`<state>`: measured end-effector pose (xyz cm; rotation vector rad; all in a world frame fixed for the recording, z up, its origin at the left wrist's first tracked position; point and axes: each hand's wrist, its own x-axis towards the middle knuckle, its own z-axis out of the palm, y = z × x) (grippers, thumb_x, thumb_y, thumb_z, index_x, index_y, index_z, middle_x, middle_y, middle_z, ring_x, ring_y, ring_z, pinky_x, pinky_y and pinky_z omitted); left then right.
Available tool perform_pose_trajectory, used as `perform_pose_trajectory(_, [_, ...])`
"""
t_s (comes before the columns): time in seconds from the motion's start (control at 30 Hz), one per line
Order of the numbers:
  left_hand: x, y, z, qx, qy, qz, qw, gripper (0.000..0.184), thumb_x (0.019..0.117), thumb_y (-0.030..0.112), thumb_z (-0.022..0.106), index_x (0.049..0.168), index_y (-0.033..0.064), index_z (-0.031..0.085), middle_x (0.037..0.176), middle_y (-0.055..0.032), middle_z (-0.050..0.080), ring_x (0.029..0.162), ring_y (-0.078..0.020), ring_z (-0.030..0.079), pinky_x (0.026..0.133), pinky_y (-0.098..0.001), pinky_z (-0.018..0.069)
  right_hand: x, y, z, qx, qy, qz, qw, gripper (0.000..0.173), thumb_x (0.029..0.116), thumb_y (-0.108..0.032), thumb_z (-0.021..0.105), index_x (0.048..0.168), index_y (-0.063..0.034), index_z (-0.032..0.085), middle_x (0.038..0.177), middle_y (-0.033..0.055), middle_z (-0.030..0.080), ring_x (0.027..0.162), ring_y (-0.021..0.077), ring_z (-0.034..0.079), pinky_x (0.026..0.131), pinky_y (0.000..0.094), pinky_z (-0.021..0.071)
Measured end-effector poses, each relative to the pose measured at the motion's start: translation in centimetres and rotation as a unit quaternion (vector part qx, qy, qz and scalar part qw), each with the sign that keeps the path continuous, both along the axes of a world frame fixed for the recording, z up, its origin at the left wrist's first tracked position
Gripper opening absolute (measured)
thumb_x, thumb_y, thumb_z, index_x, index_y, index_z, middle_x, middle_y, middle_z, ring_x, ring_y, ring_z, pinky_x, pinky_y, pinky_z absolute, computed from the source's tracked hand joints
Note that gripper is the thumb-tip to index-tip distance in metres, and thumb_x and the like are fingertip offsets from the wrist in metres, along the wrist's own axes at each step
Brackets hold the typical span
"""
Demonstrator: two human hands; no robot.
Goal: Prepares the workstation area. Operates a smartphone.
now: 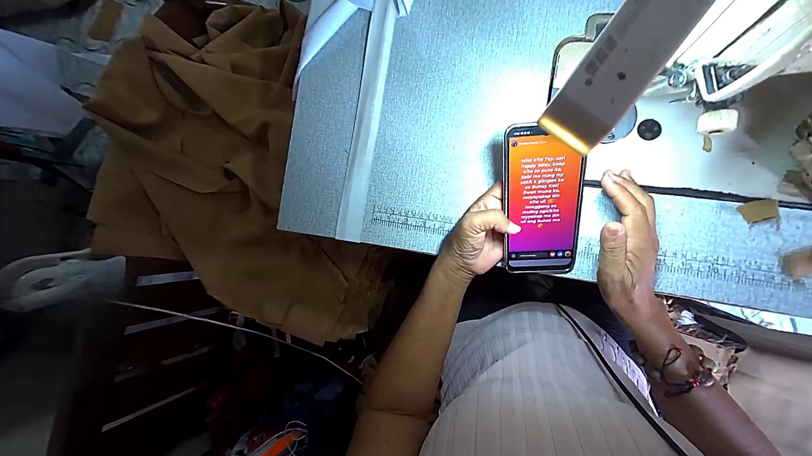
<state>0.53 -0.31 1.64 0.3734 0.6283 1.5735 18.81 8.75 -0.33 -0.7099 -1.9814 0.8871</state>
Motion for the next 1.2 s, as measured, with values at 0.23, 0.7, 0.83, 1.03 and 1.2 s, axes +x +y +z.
perform_pose_trajectory(0.23, [-0.03,-0.11,0.00,0.009,0.008,-0.005,1.000,0.050,0.0786,-0.003,0.048,0.126,0.0126,0.054,0.109,-0.0055,0.072,0.093,-0.0136,0.073,0.079,-0.0316,0.0610,0.04,-0.09,0.19,-0.008,-0.002,0.004,1.000,0.060,0.1117,-0.042,0.028,0.137,0.0056,0.054,0.144,0.0222,0.056,0.147,0.0299,0.040,0.124,0.0421,0.0252])
perform_pose_trajectory(0.7, [0.01,-0.23,0.01,0.002,0.014,-0.002,1.000,0.046,0.0786,-0.002,0.050,0.122,0.0114,0.056,0.105,-0.0066,0.073,0.091,-0.0139,0.073,0.077,-0.0313,0.0611,-0.02,-0.06,0.13,-0.005,0.003,0.008,1.000,0.060,0.1119,-0.042,0.027,0.136,0.0066,0.053,0.143,0.0225,0.057,0.146,0.0287,0.042,0.124,0.0416,0.0265])
perform_pose_trajectory(0.83, [0.06,-0.11,0.05,0.003,0.005,0.003,1.000,0.045,0.0784,-0.004,0.049,0.120,0.0115,0.055,0.105,-0.0062,0.073,0.092,-0.0136,0.073,0.079,-0.0309,0.0609,-0.03,-0.08,0.24,-0.008,0.002,0.006,1.000,0.061,0.1117,-0.043,0.028,0.136,0.0071,0.054,0.142,0.0227,0.057,0.146,0.0288,0.042,0.124,0.0413,0.0266])
perform_pose_trajectory(1.03, [0.02,-0.08,-0.12,0.010,0.007,0.002,1.000,0.044,0.0788,-0.003,0.049,0.120,0.0118,0.057,0.105,-0.0062,0.073,0.092,-0.0134,0.073,0.078,-0.0306,0.0608,-0.04,-0.04,0.21,-0.006,0.004,0.010,1.000,0.061,0.1118,-0.043,0.027,0.136,0.0069,0.053,0.141,0.0223,0.058,0.146,0.0285,0.043,0.124,0.0414,0.0263])
perform_pose_trajectory(1.2, [0.04,0.09,0.05,0.008,-0.005,0.007,1.000,0.045,0.0780,-0.006,0.049,0.119,0.0103,0.057,0.106,-0.0066,0.074,0.095,-0.0145,0.073,0.083,-0.0324,0.0606,-0.07,-0.02,0.24,-0.002,0.005,0.009,1.000,0.062,0.1119,-0.043,0.027,0.135,0.0069,0.053,0.141,0.0219,0.058,0.145,0.0284,0.043,0.124,0.0415,0.0261])
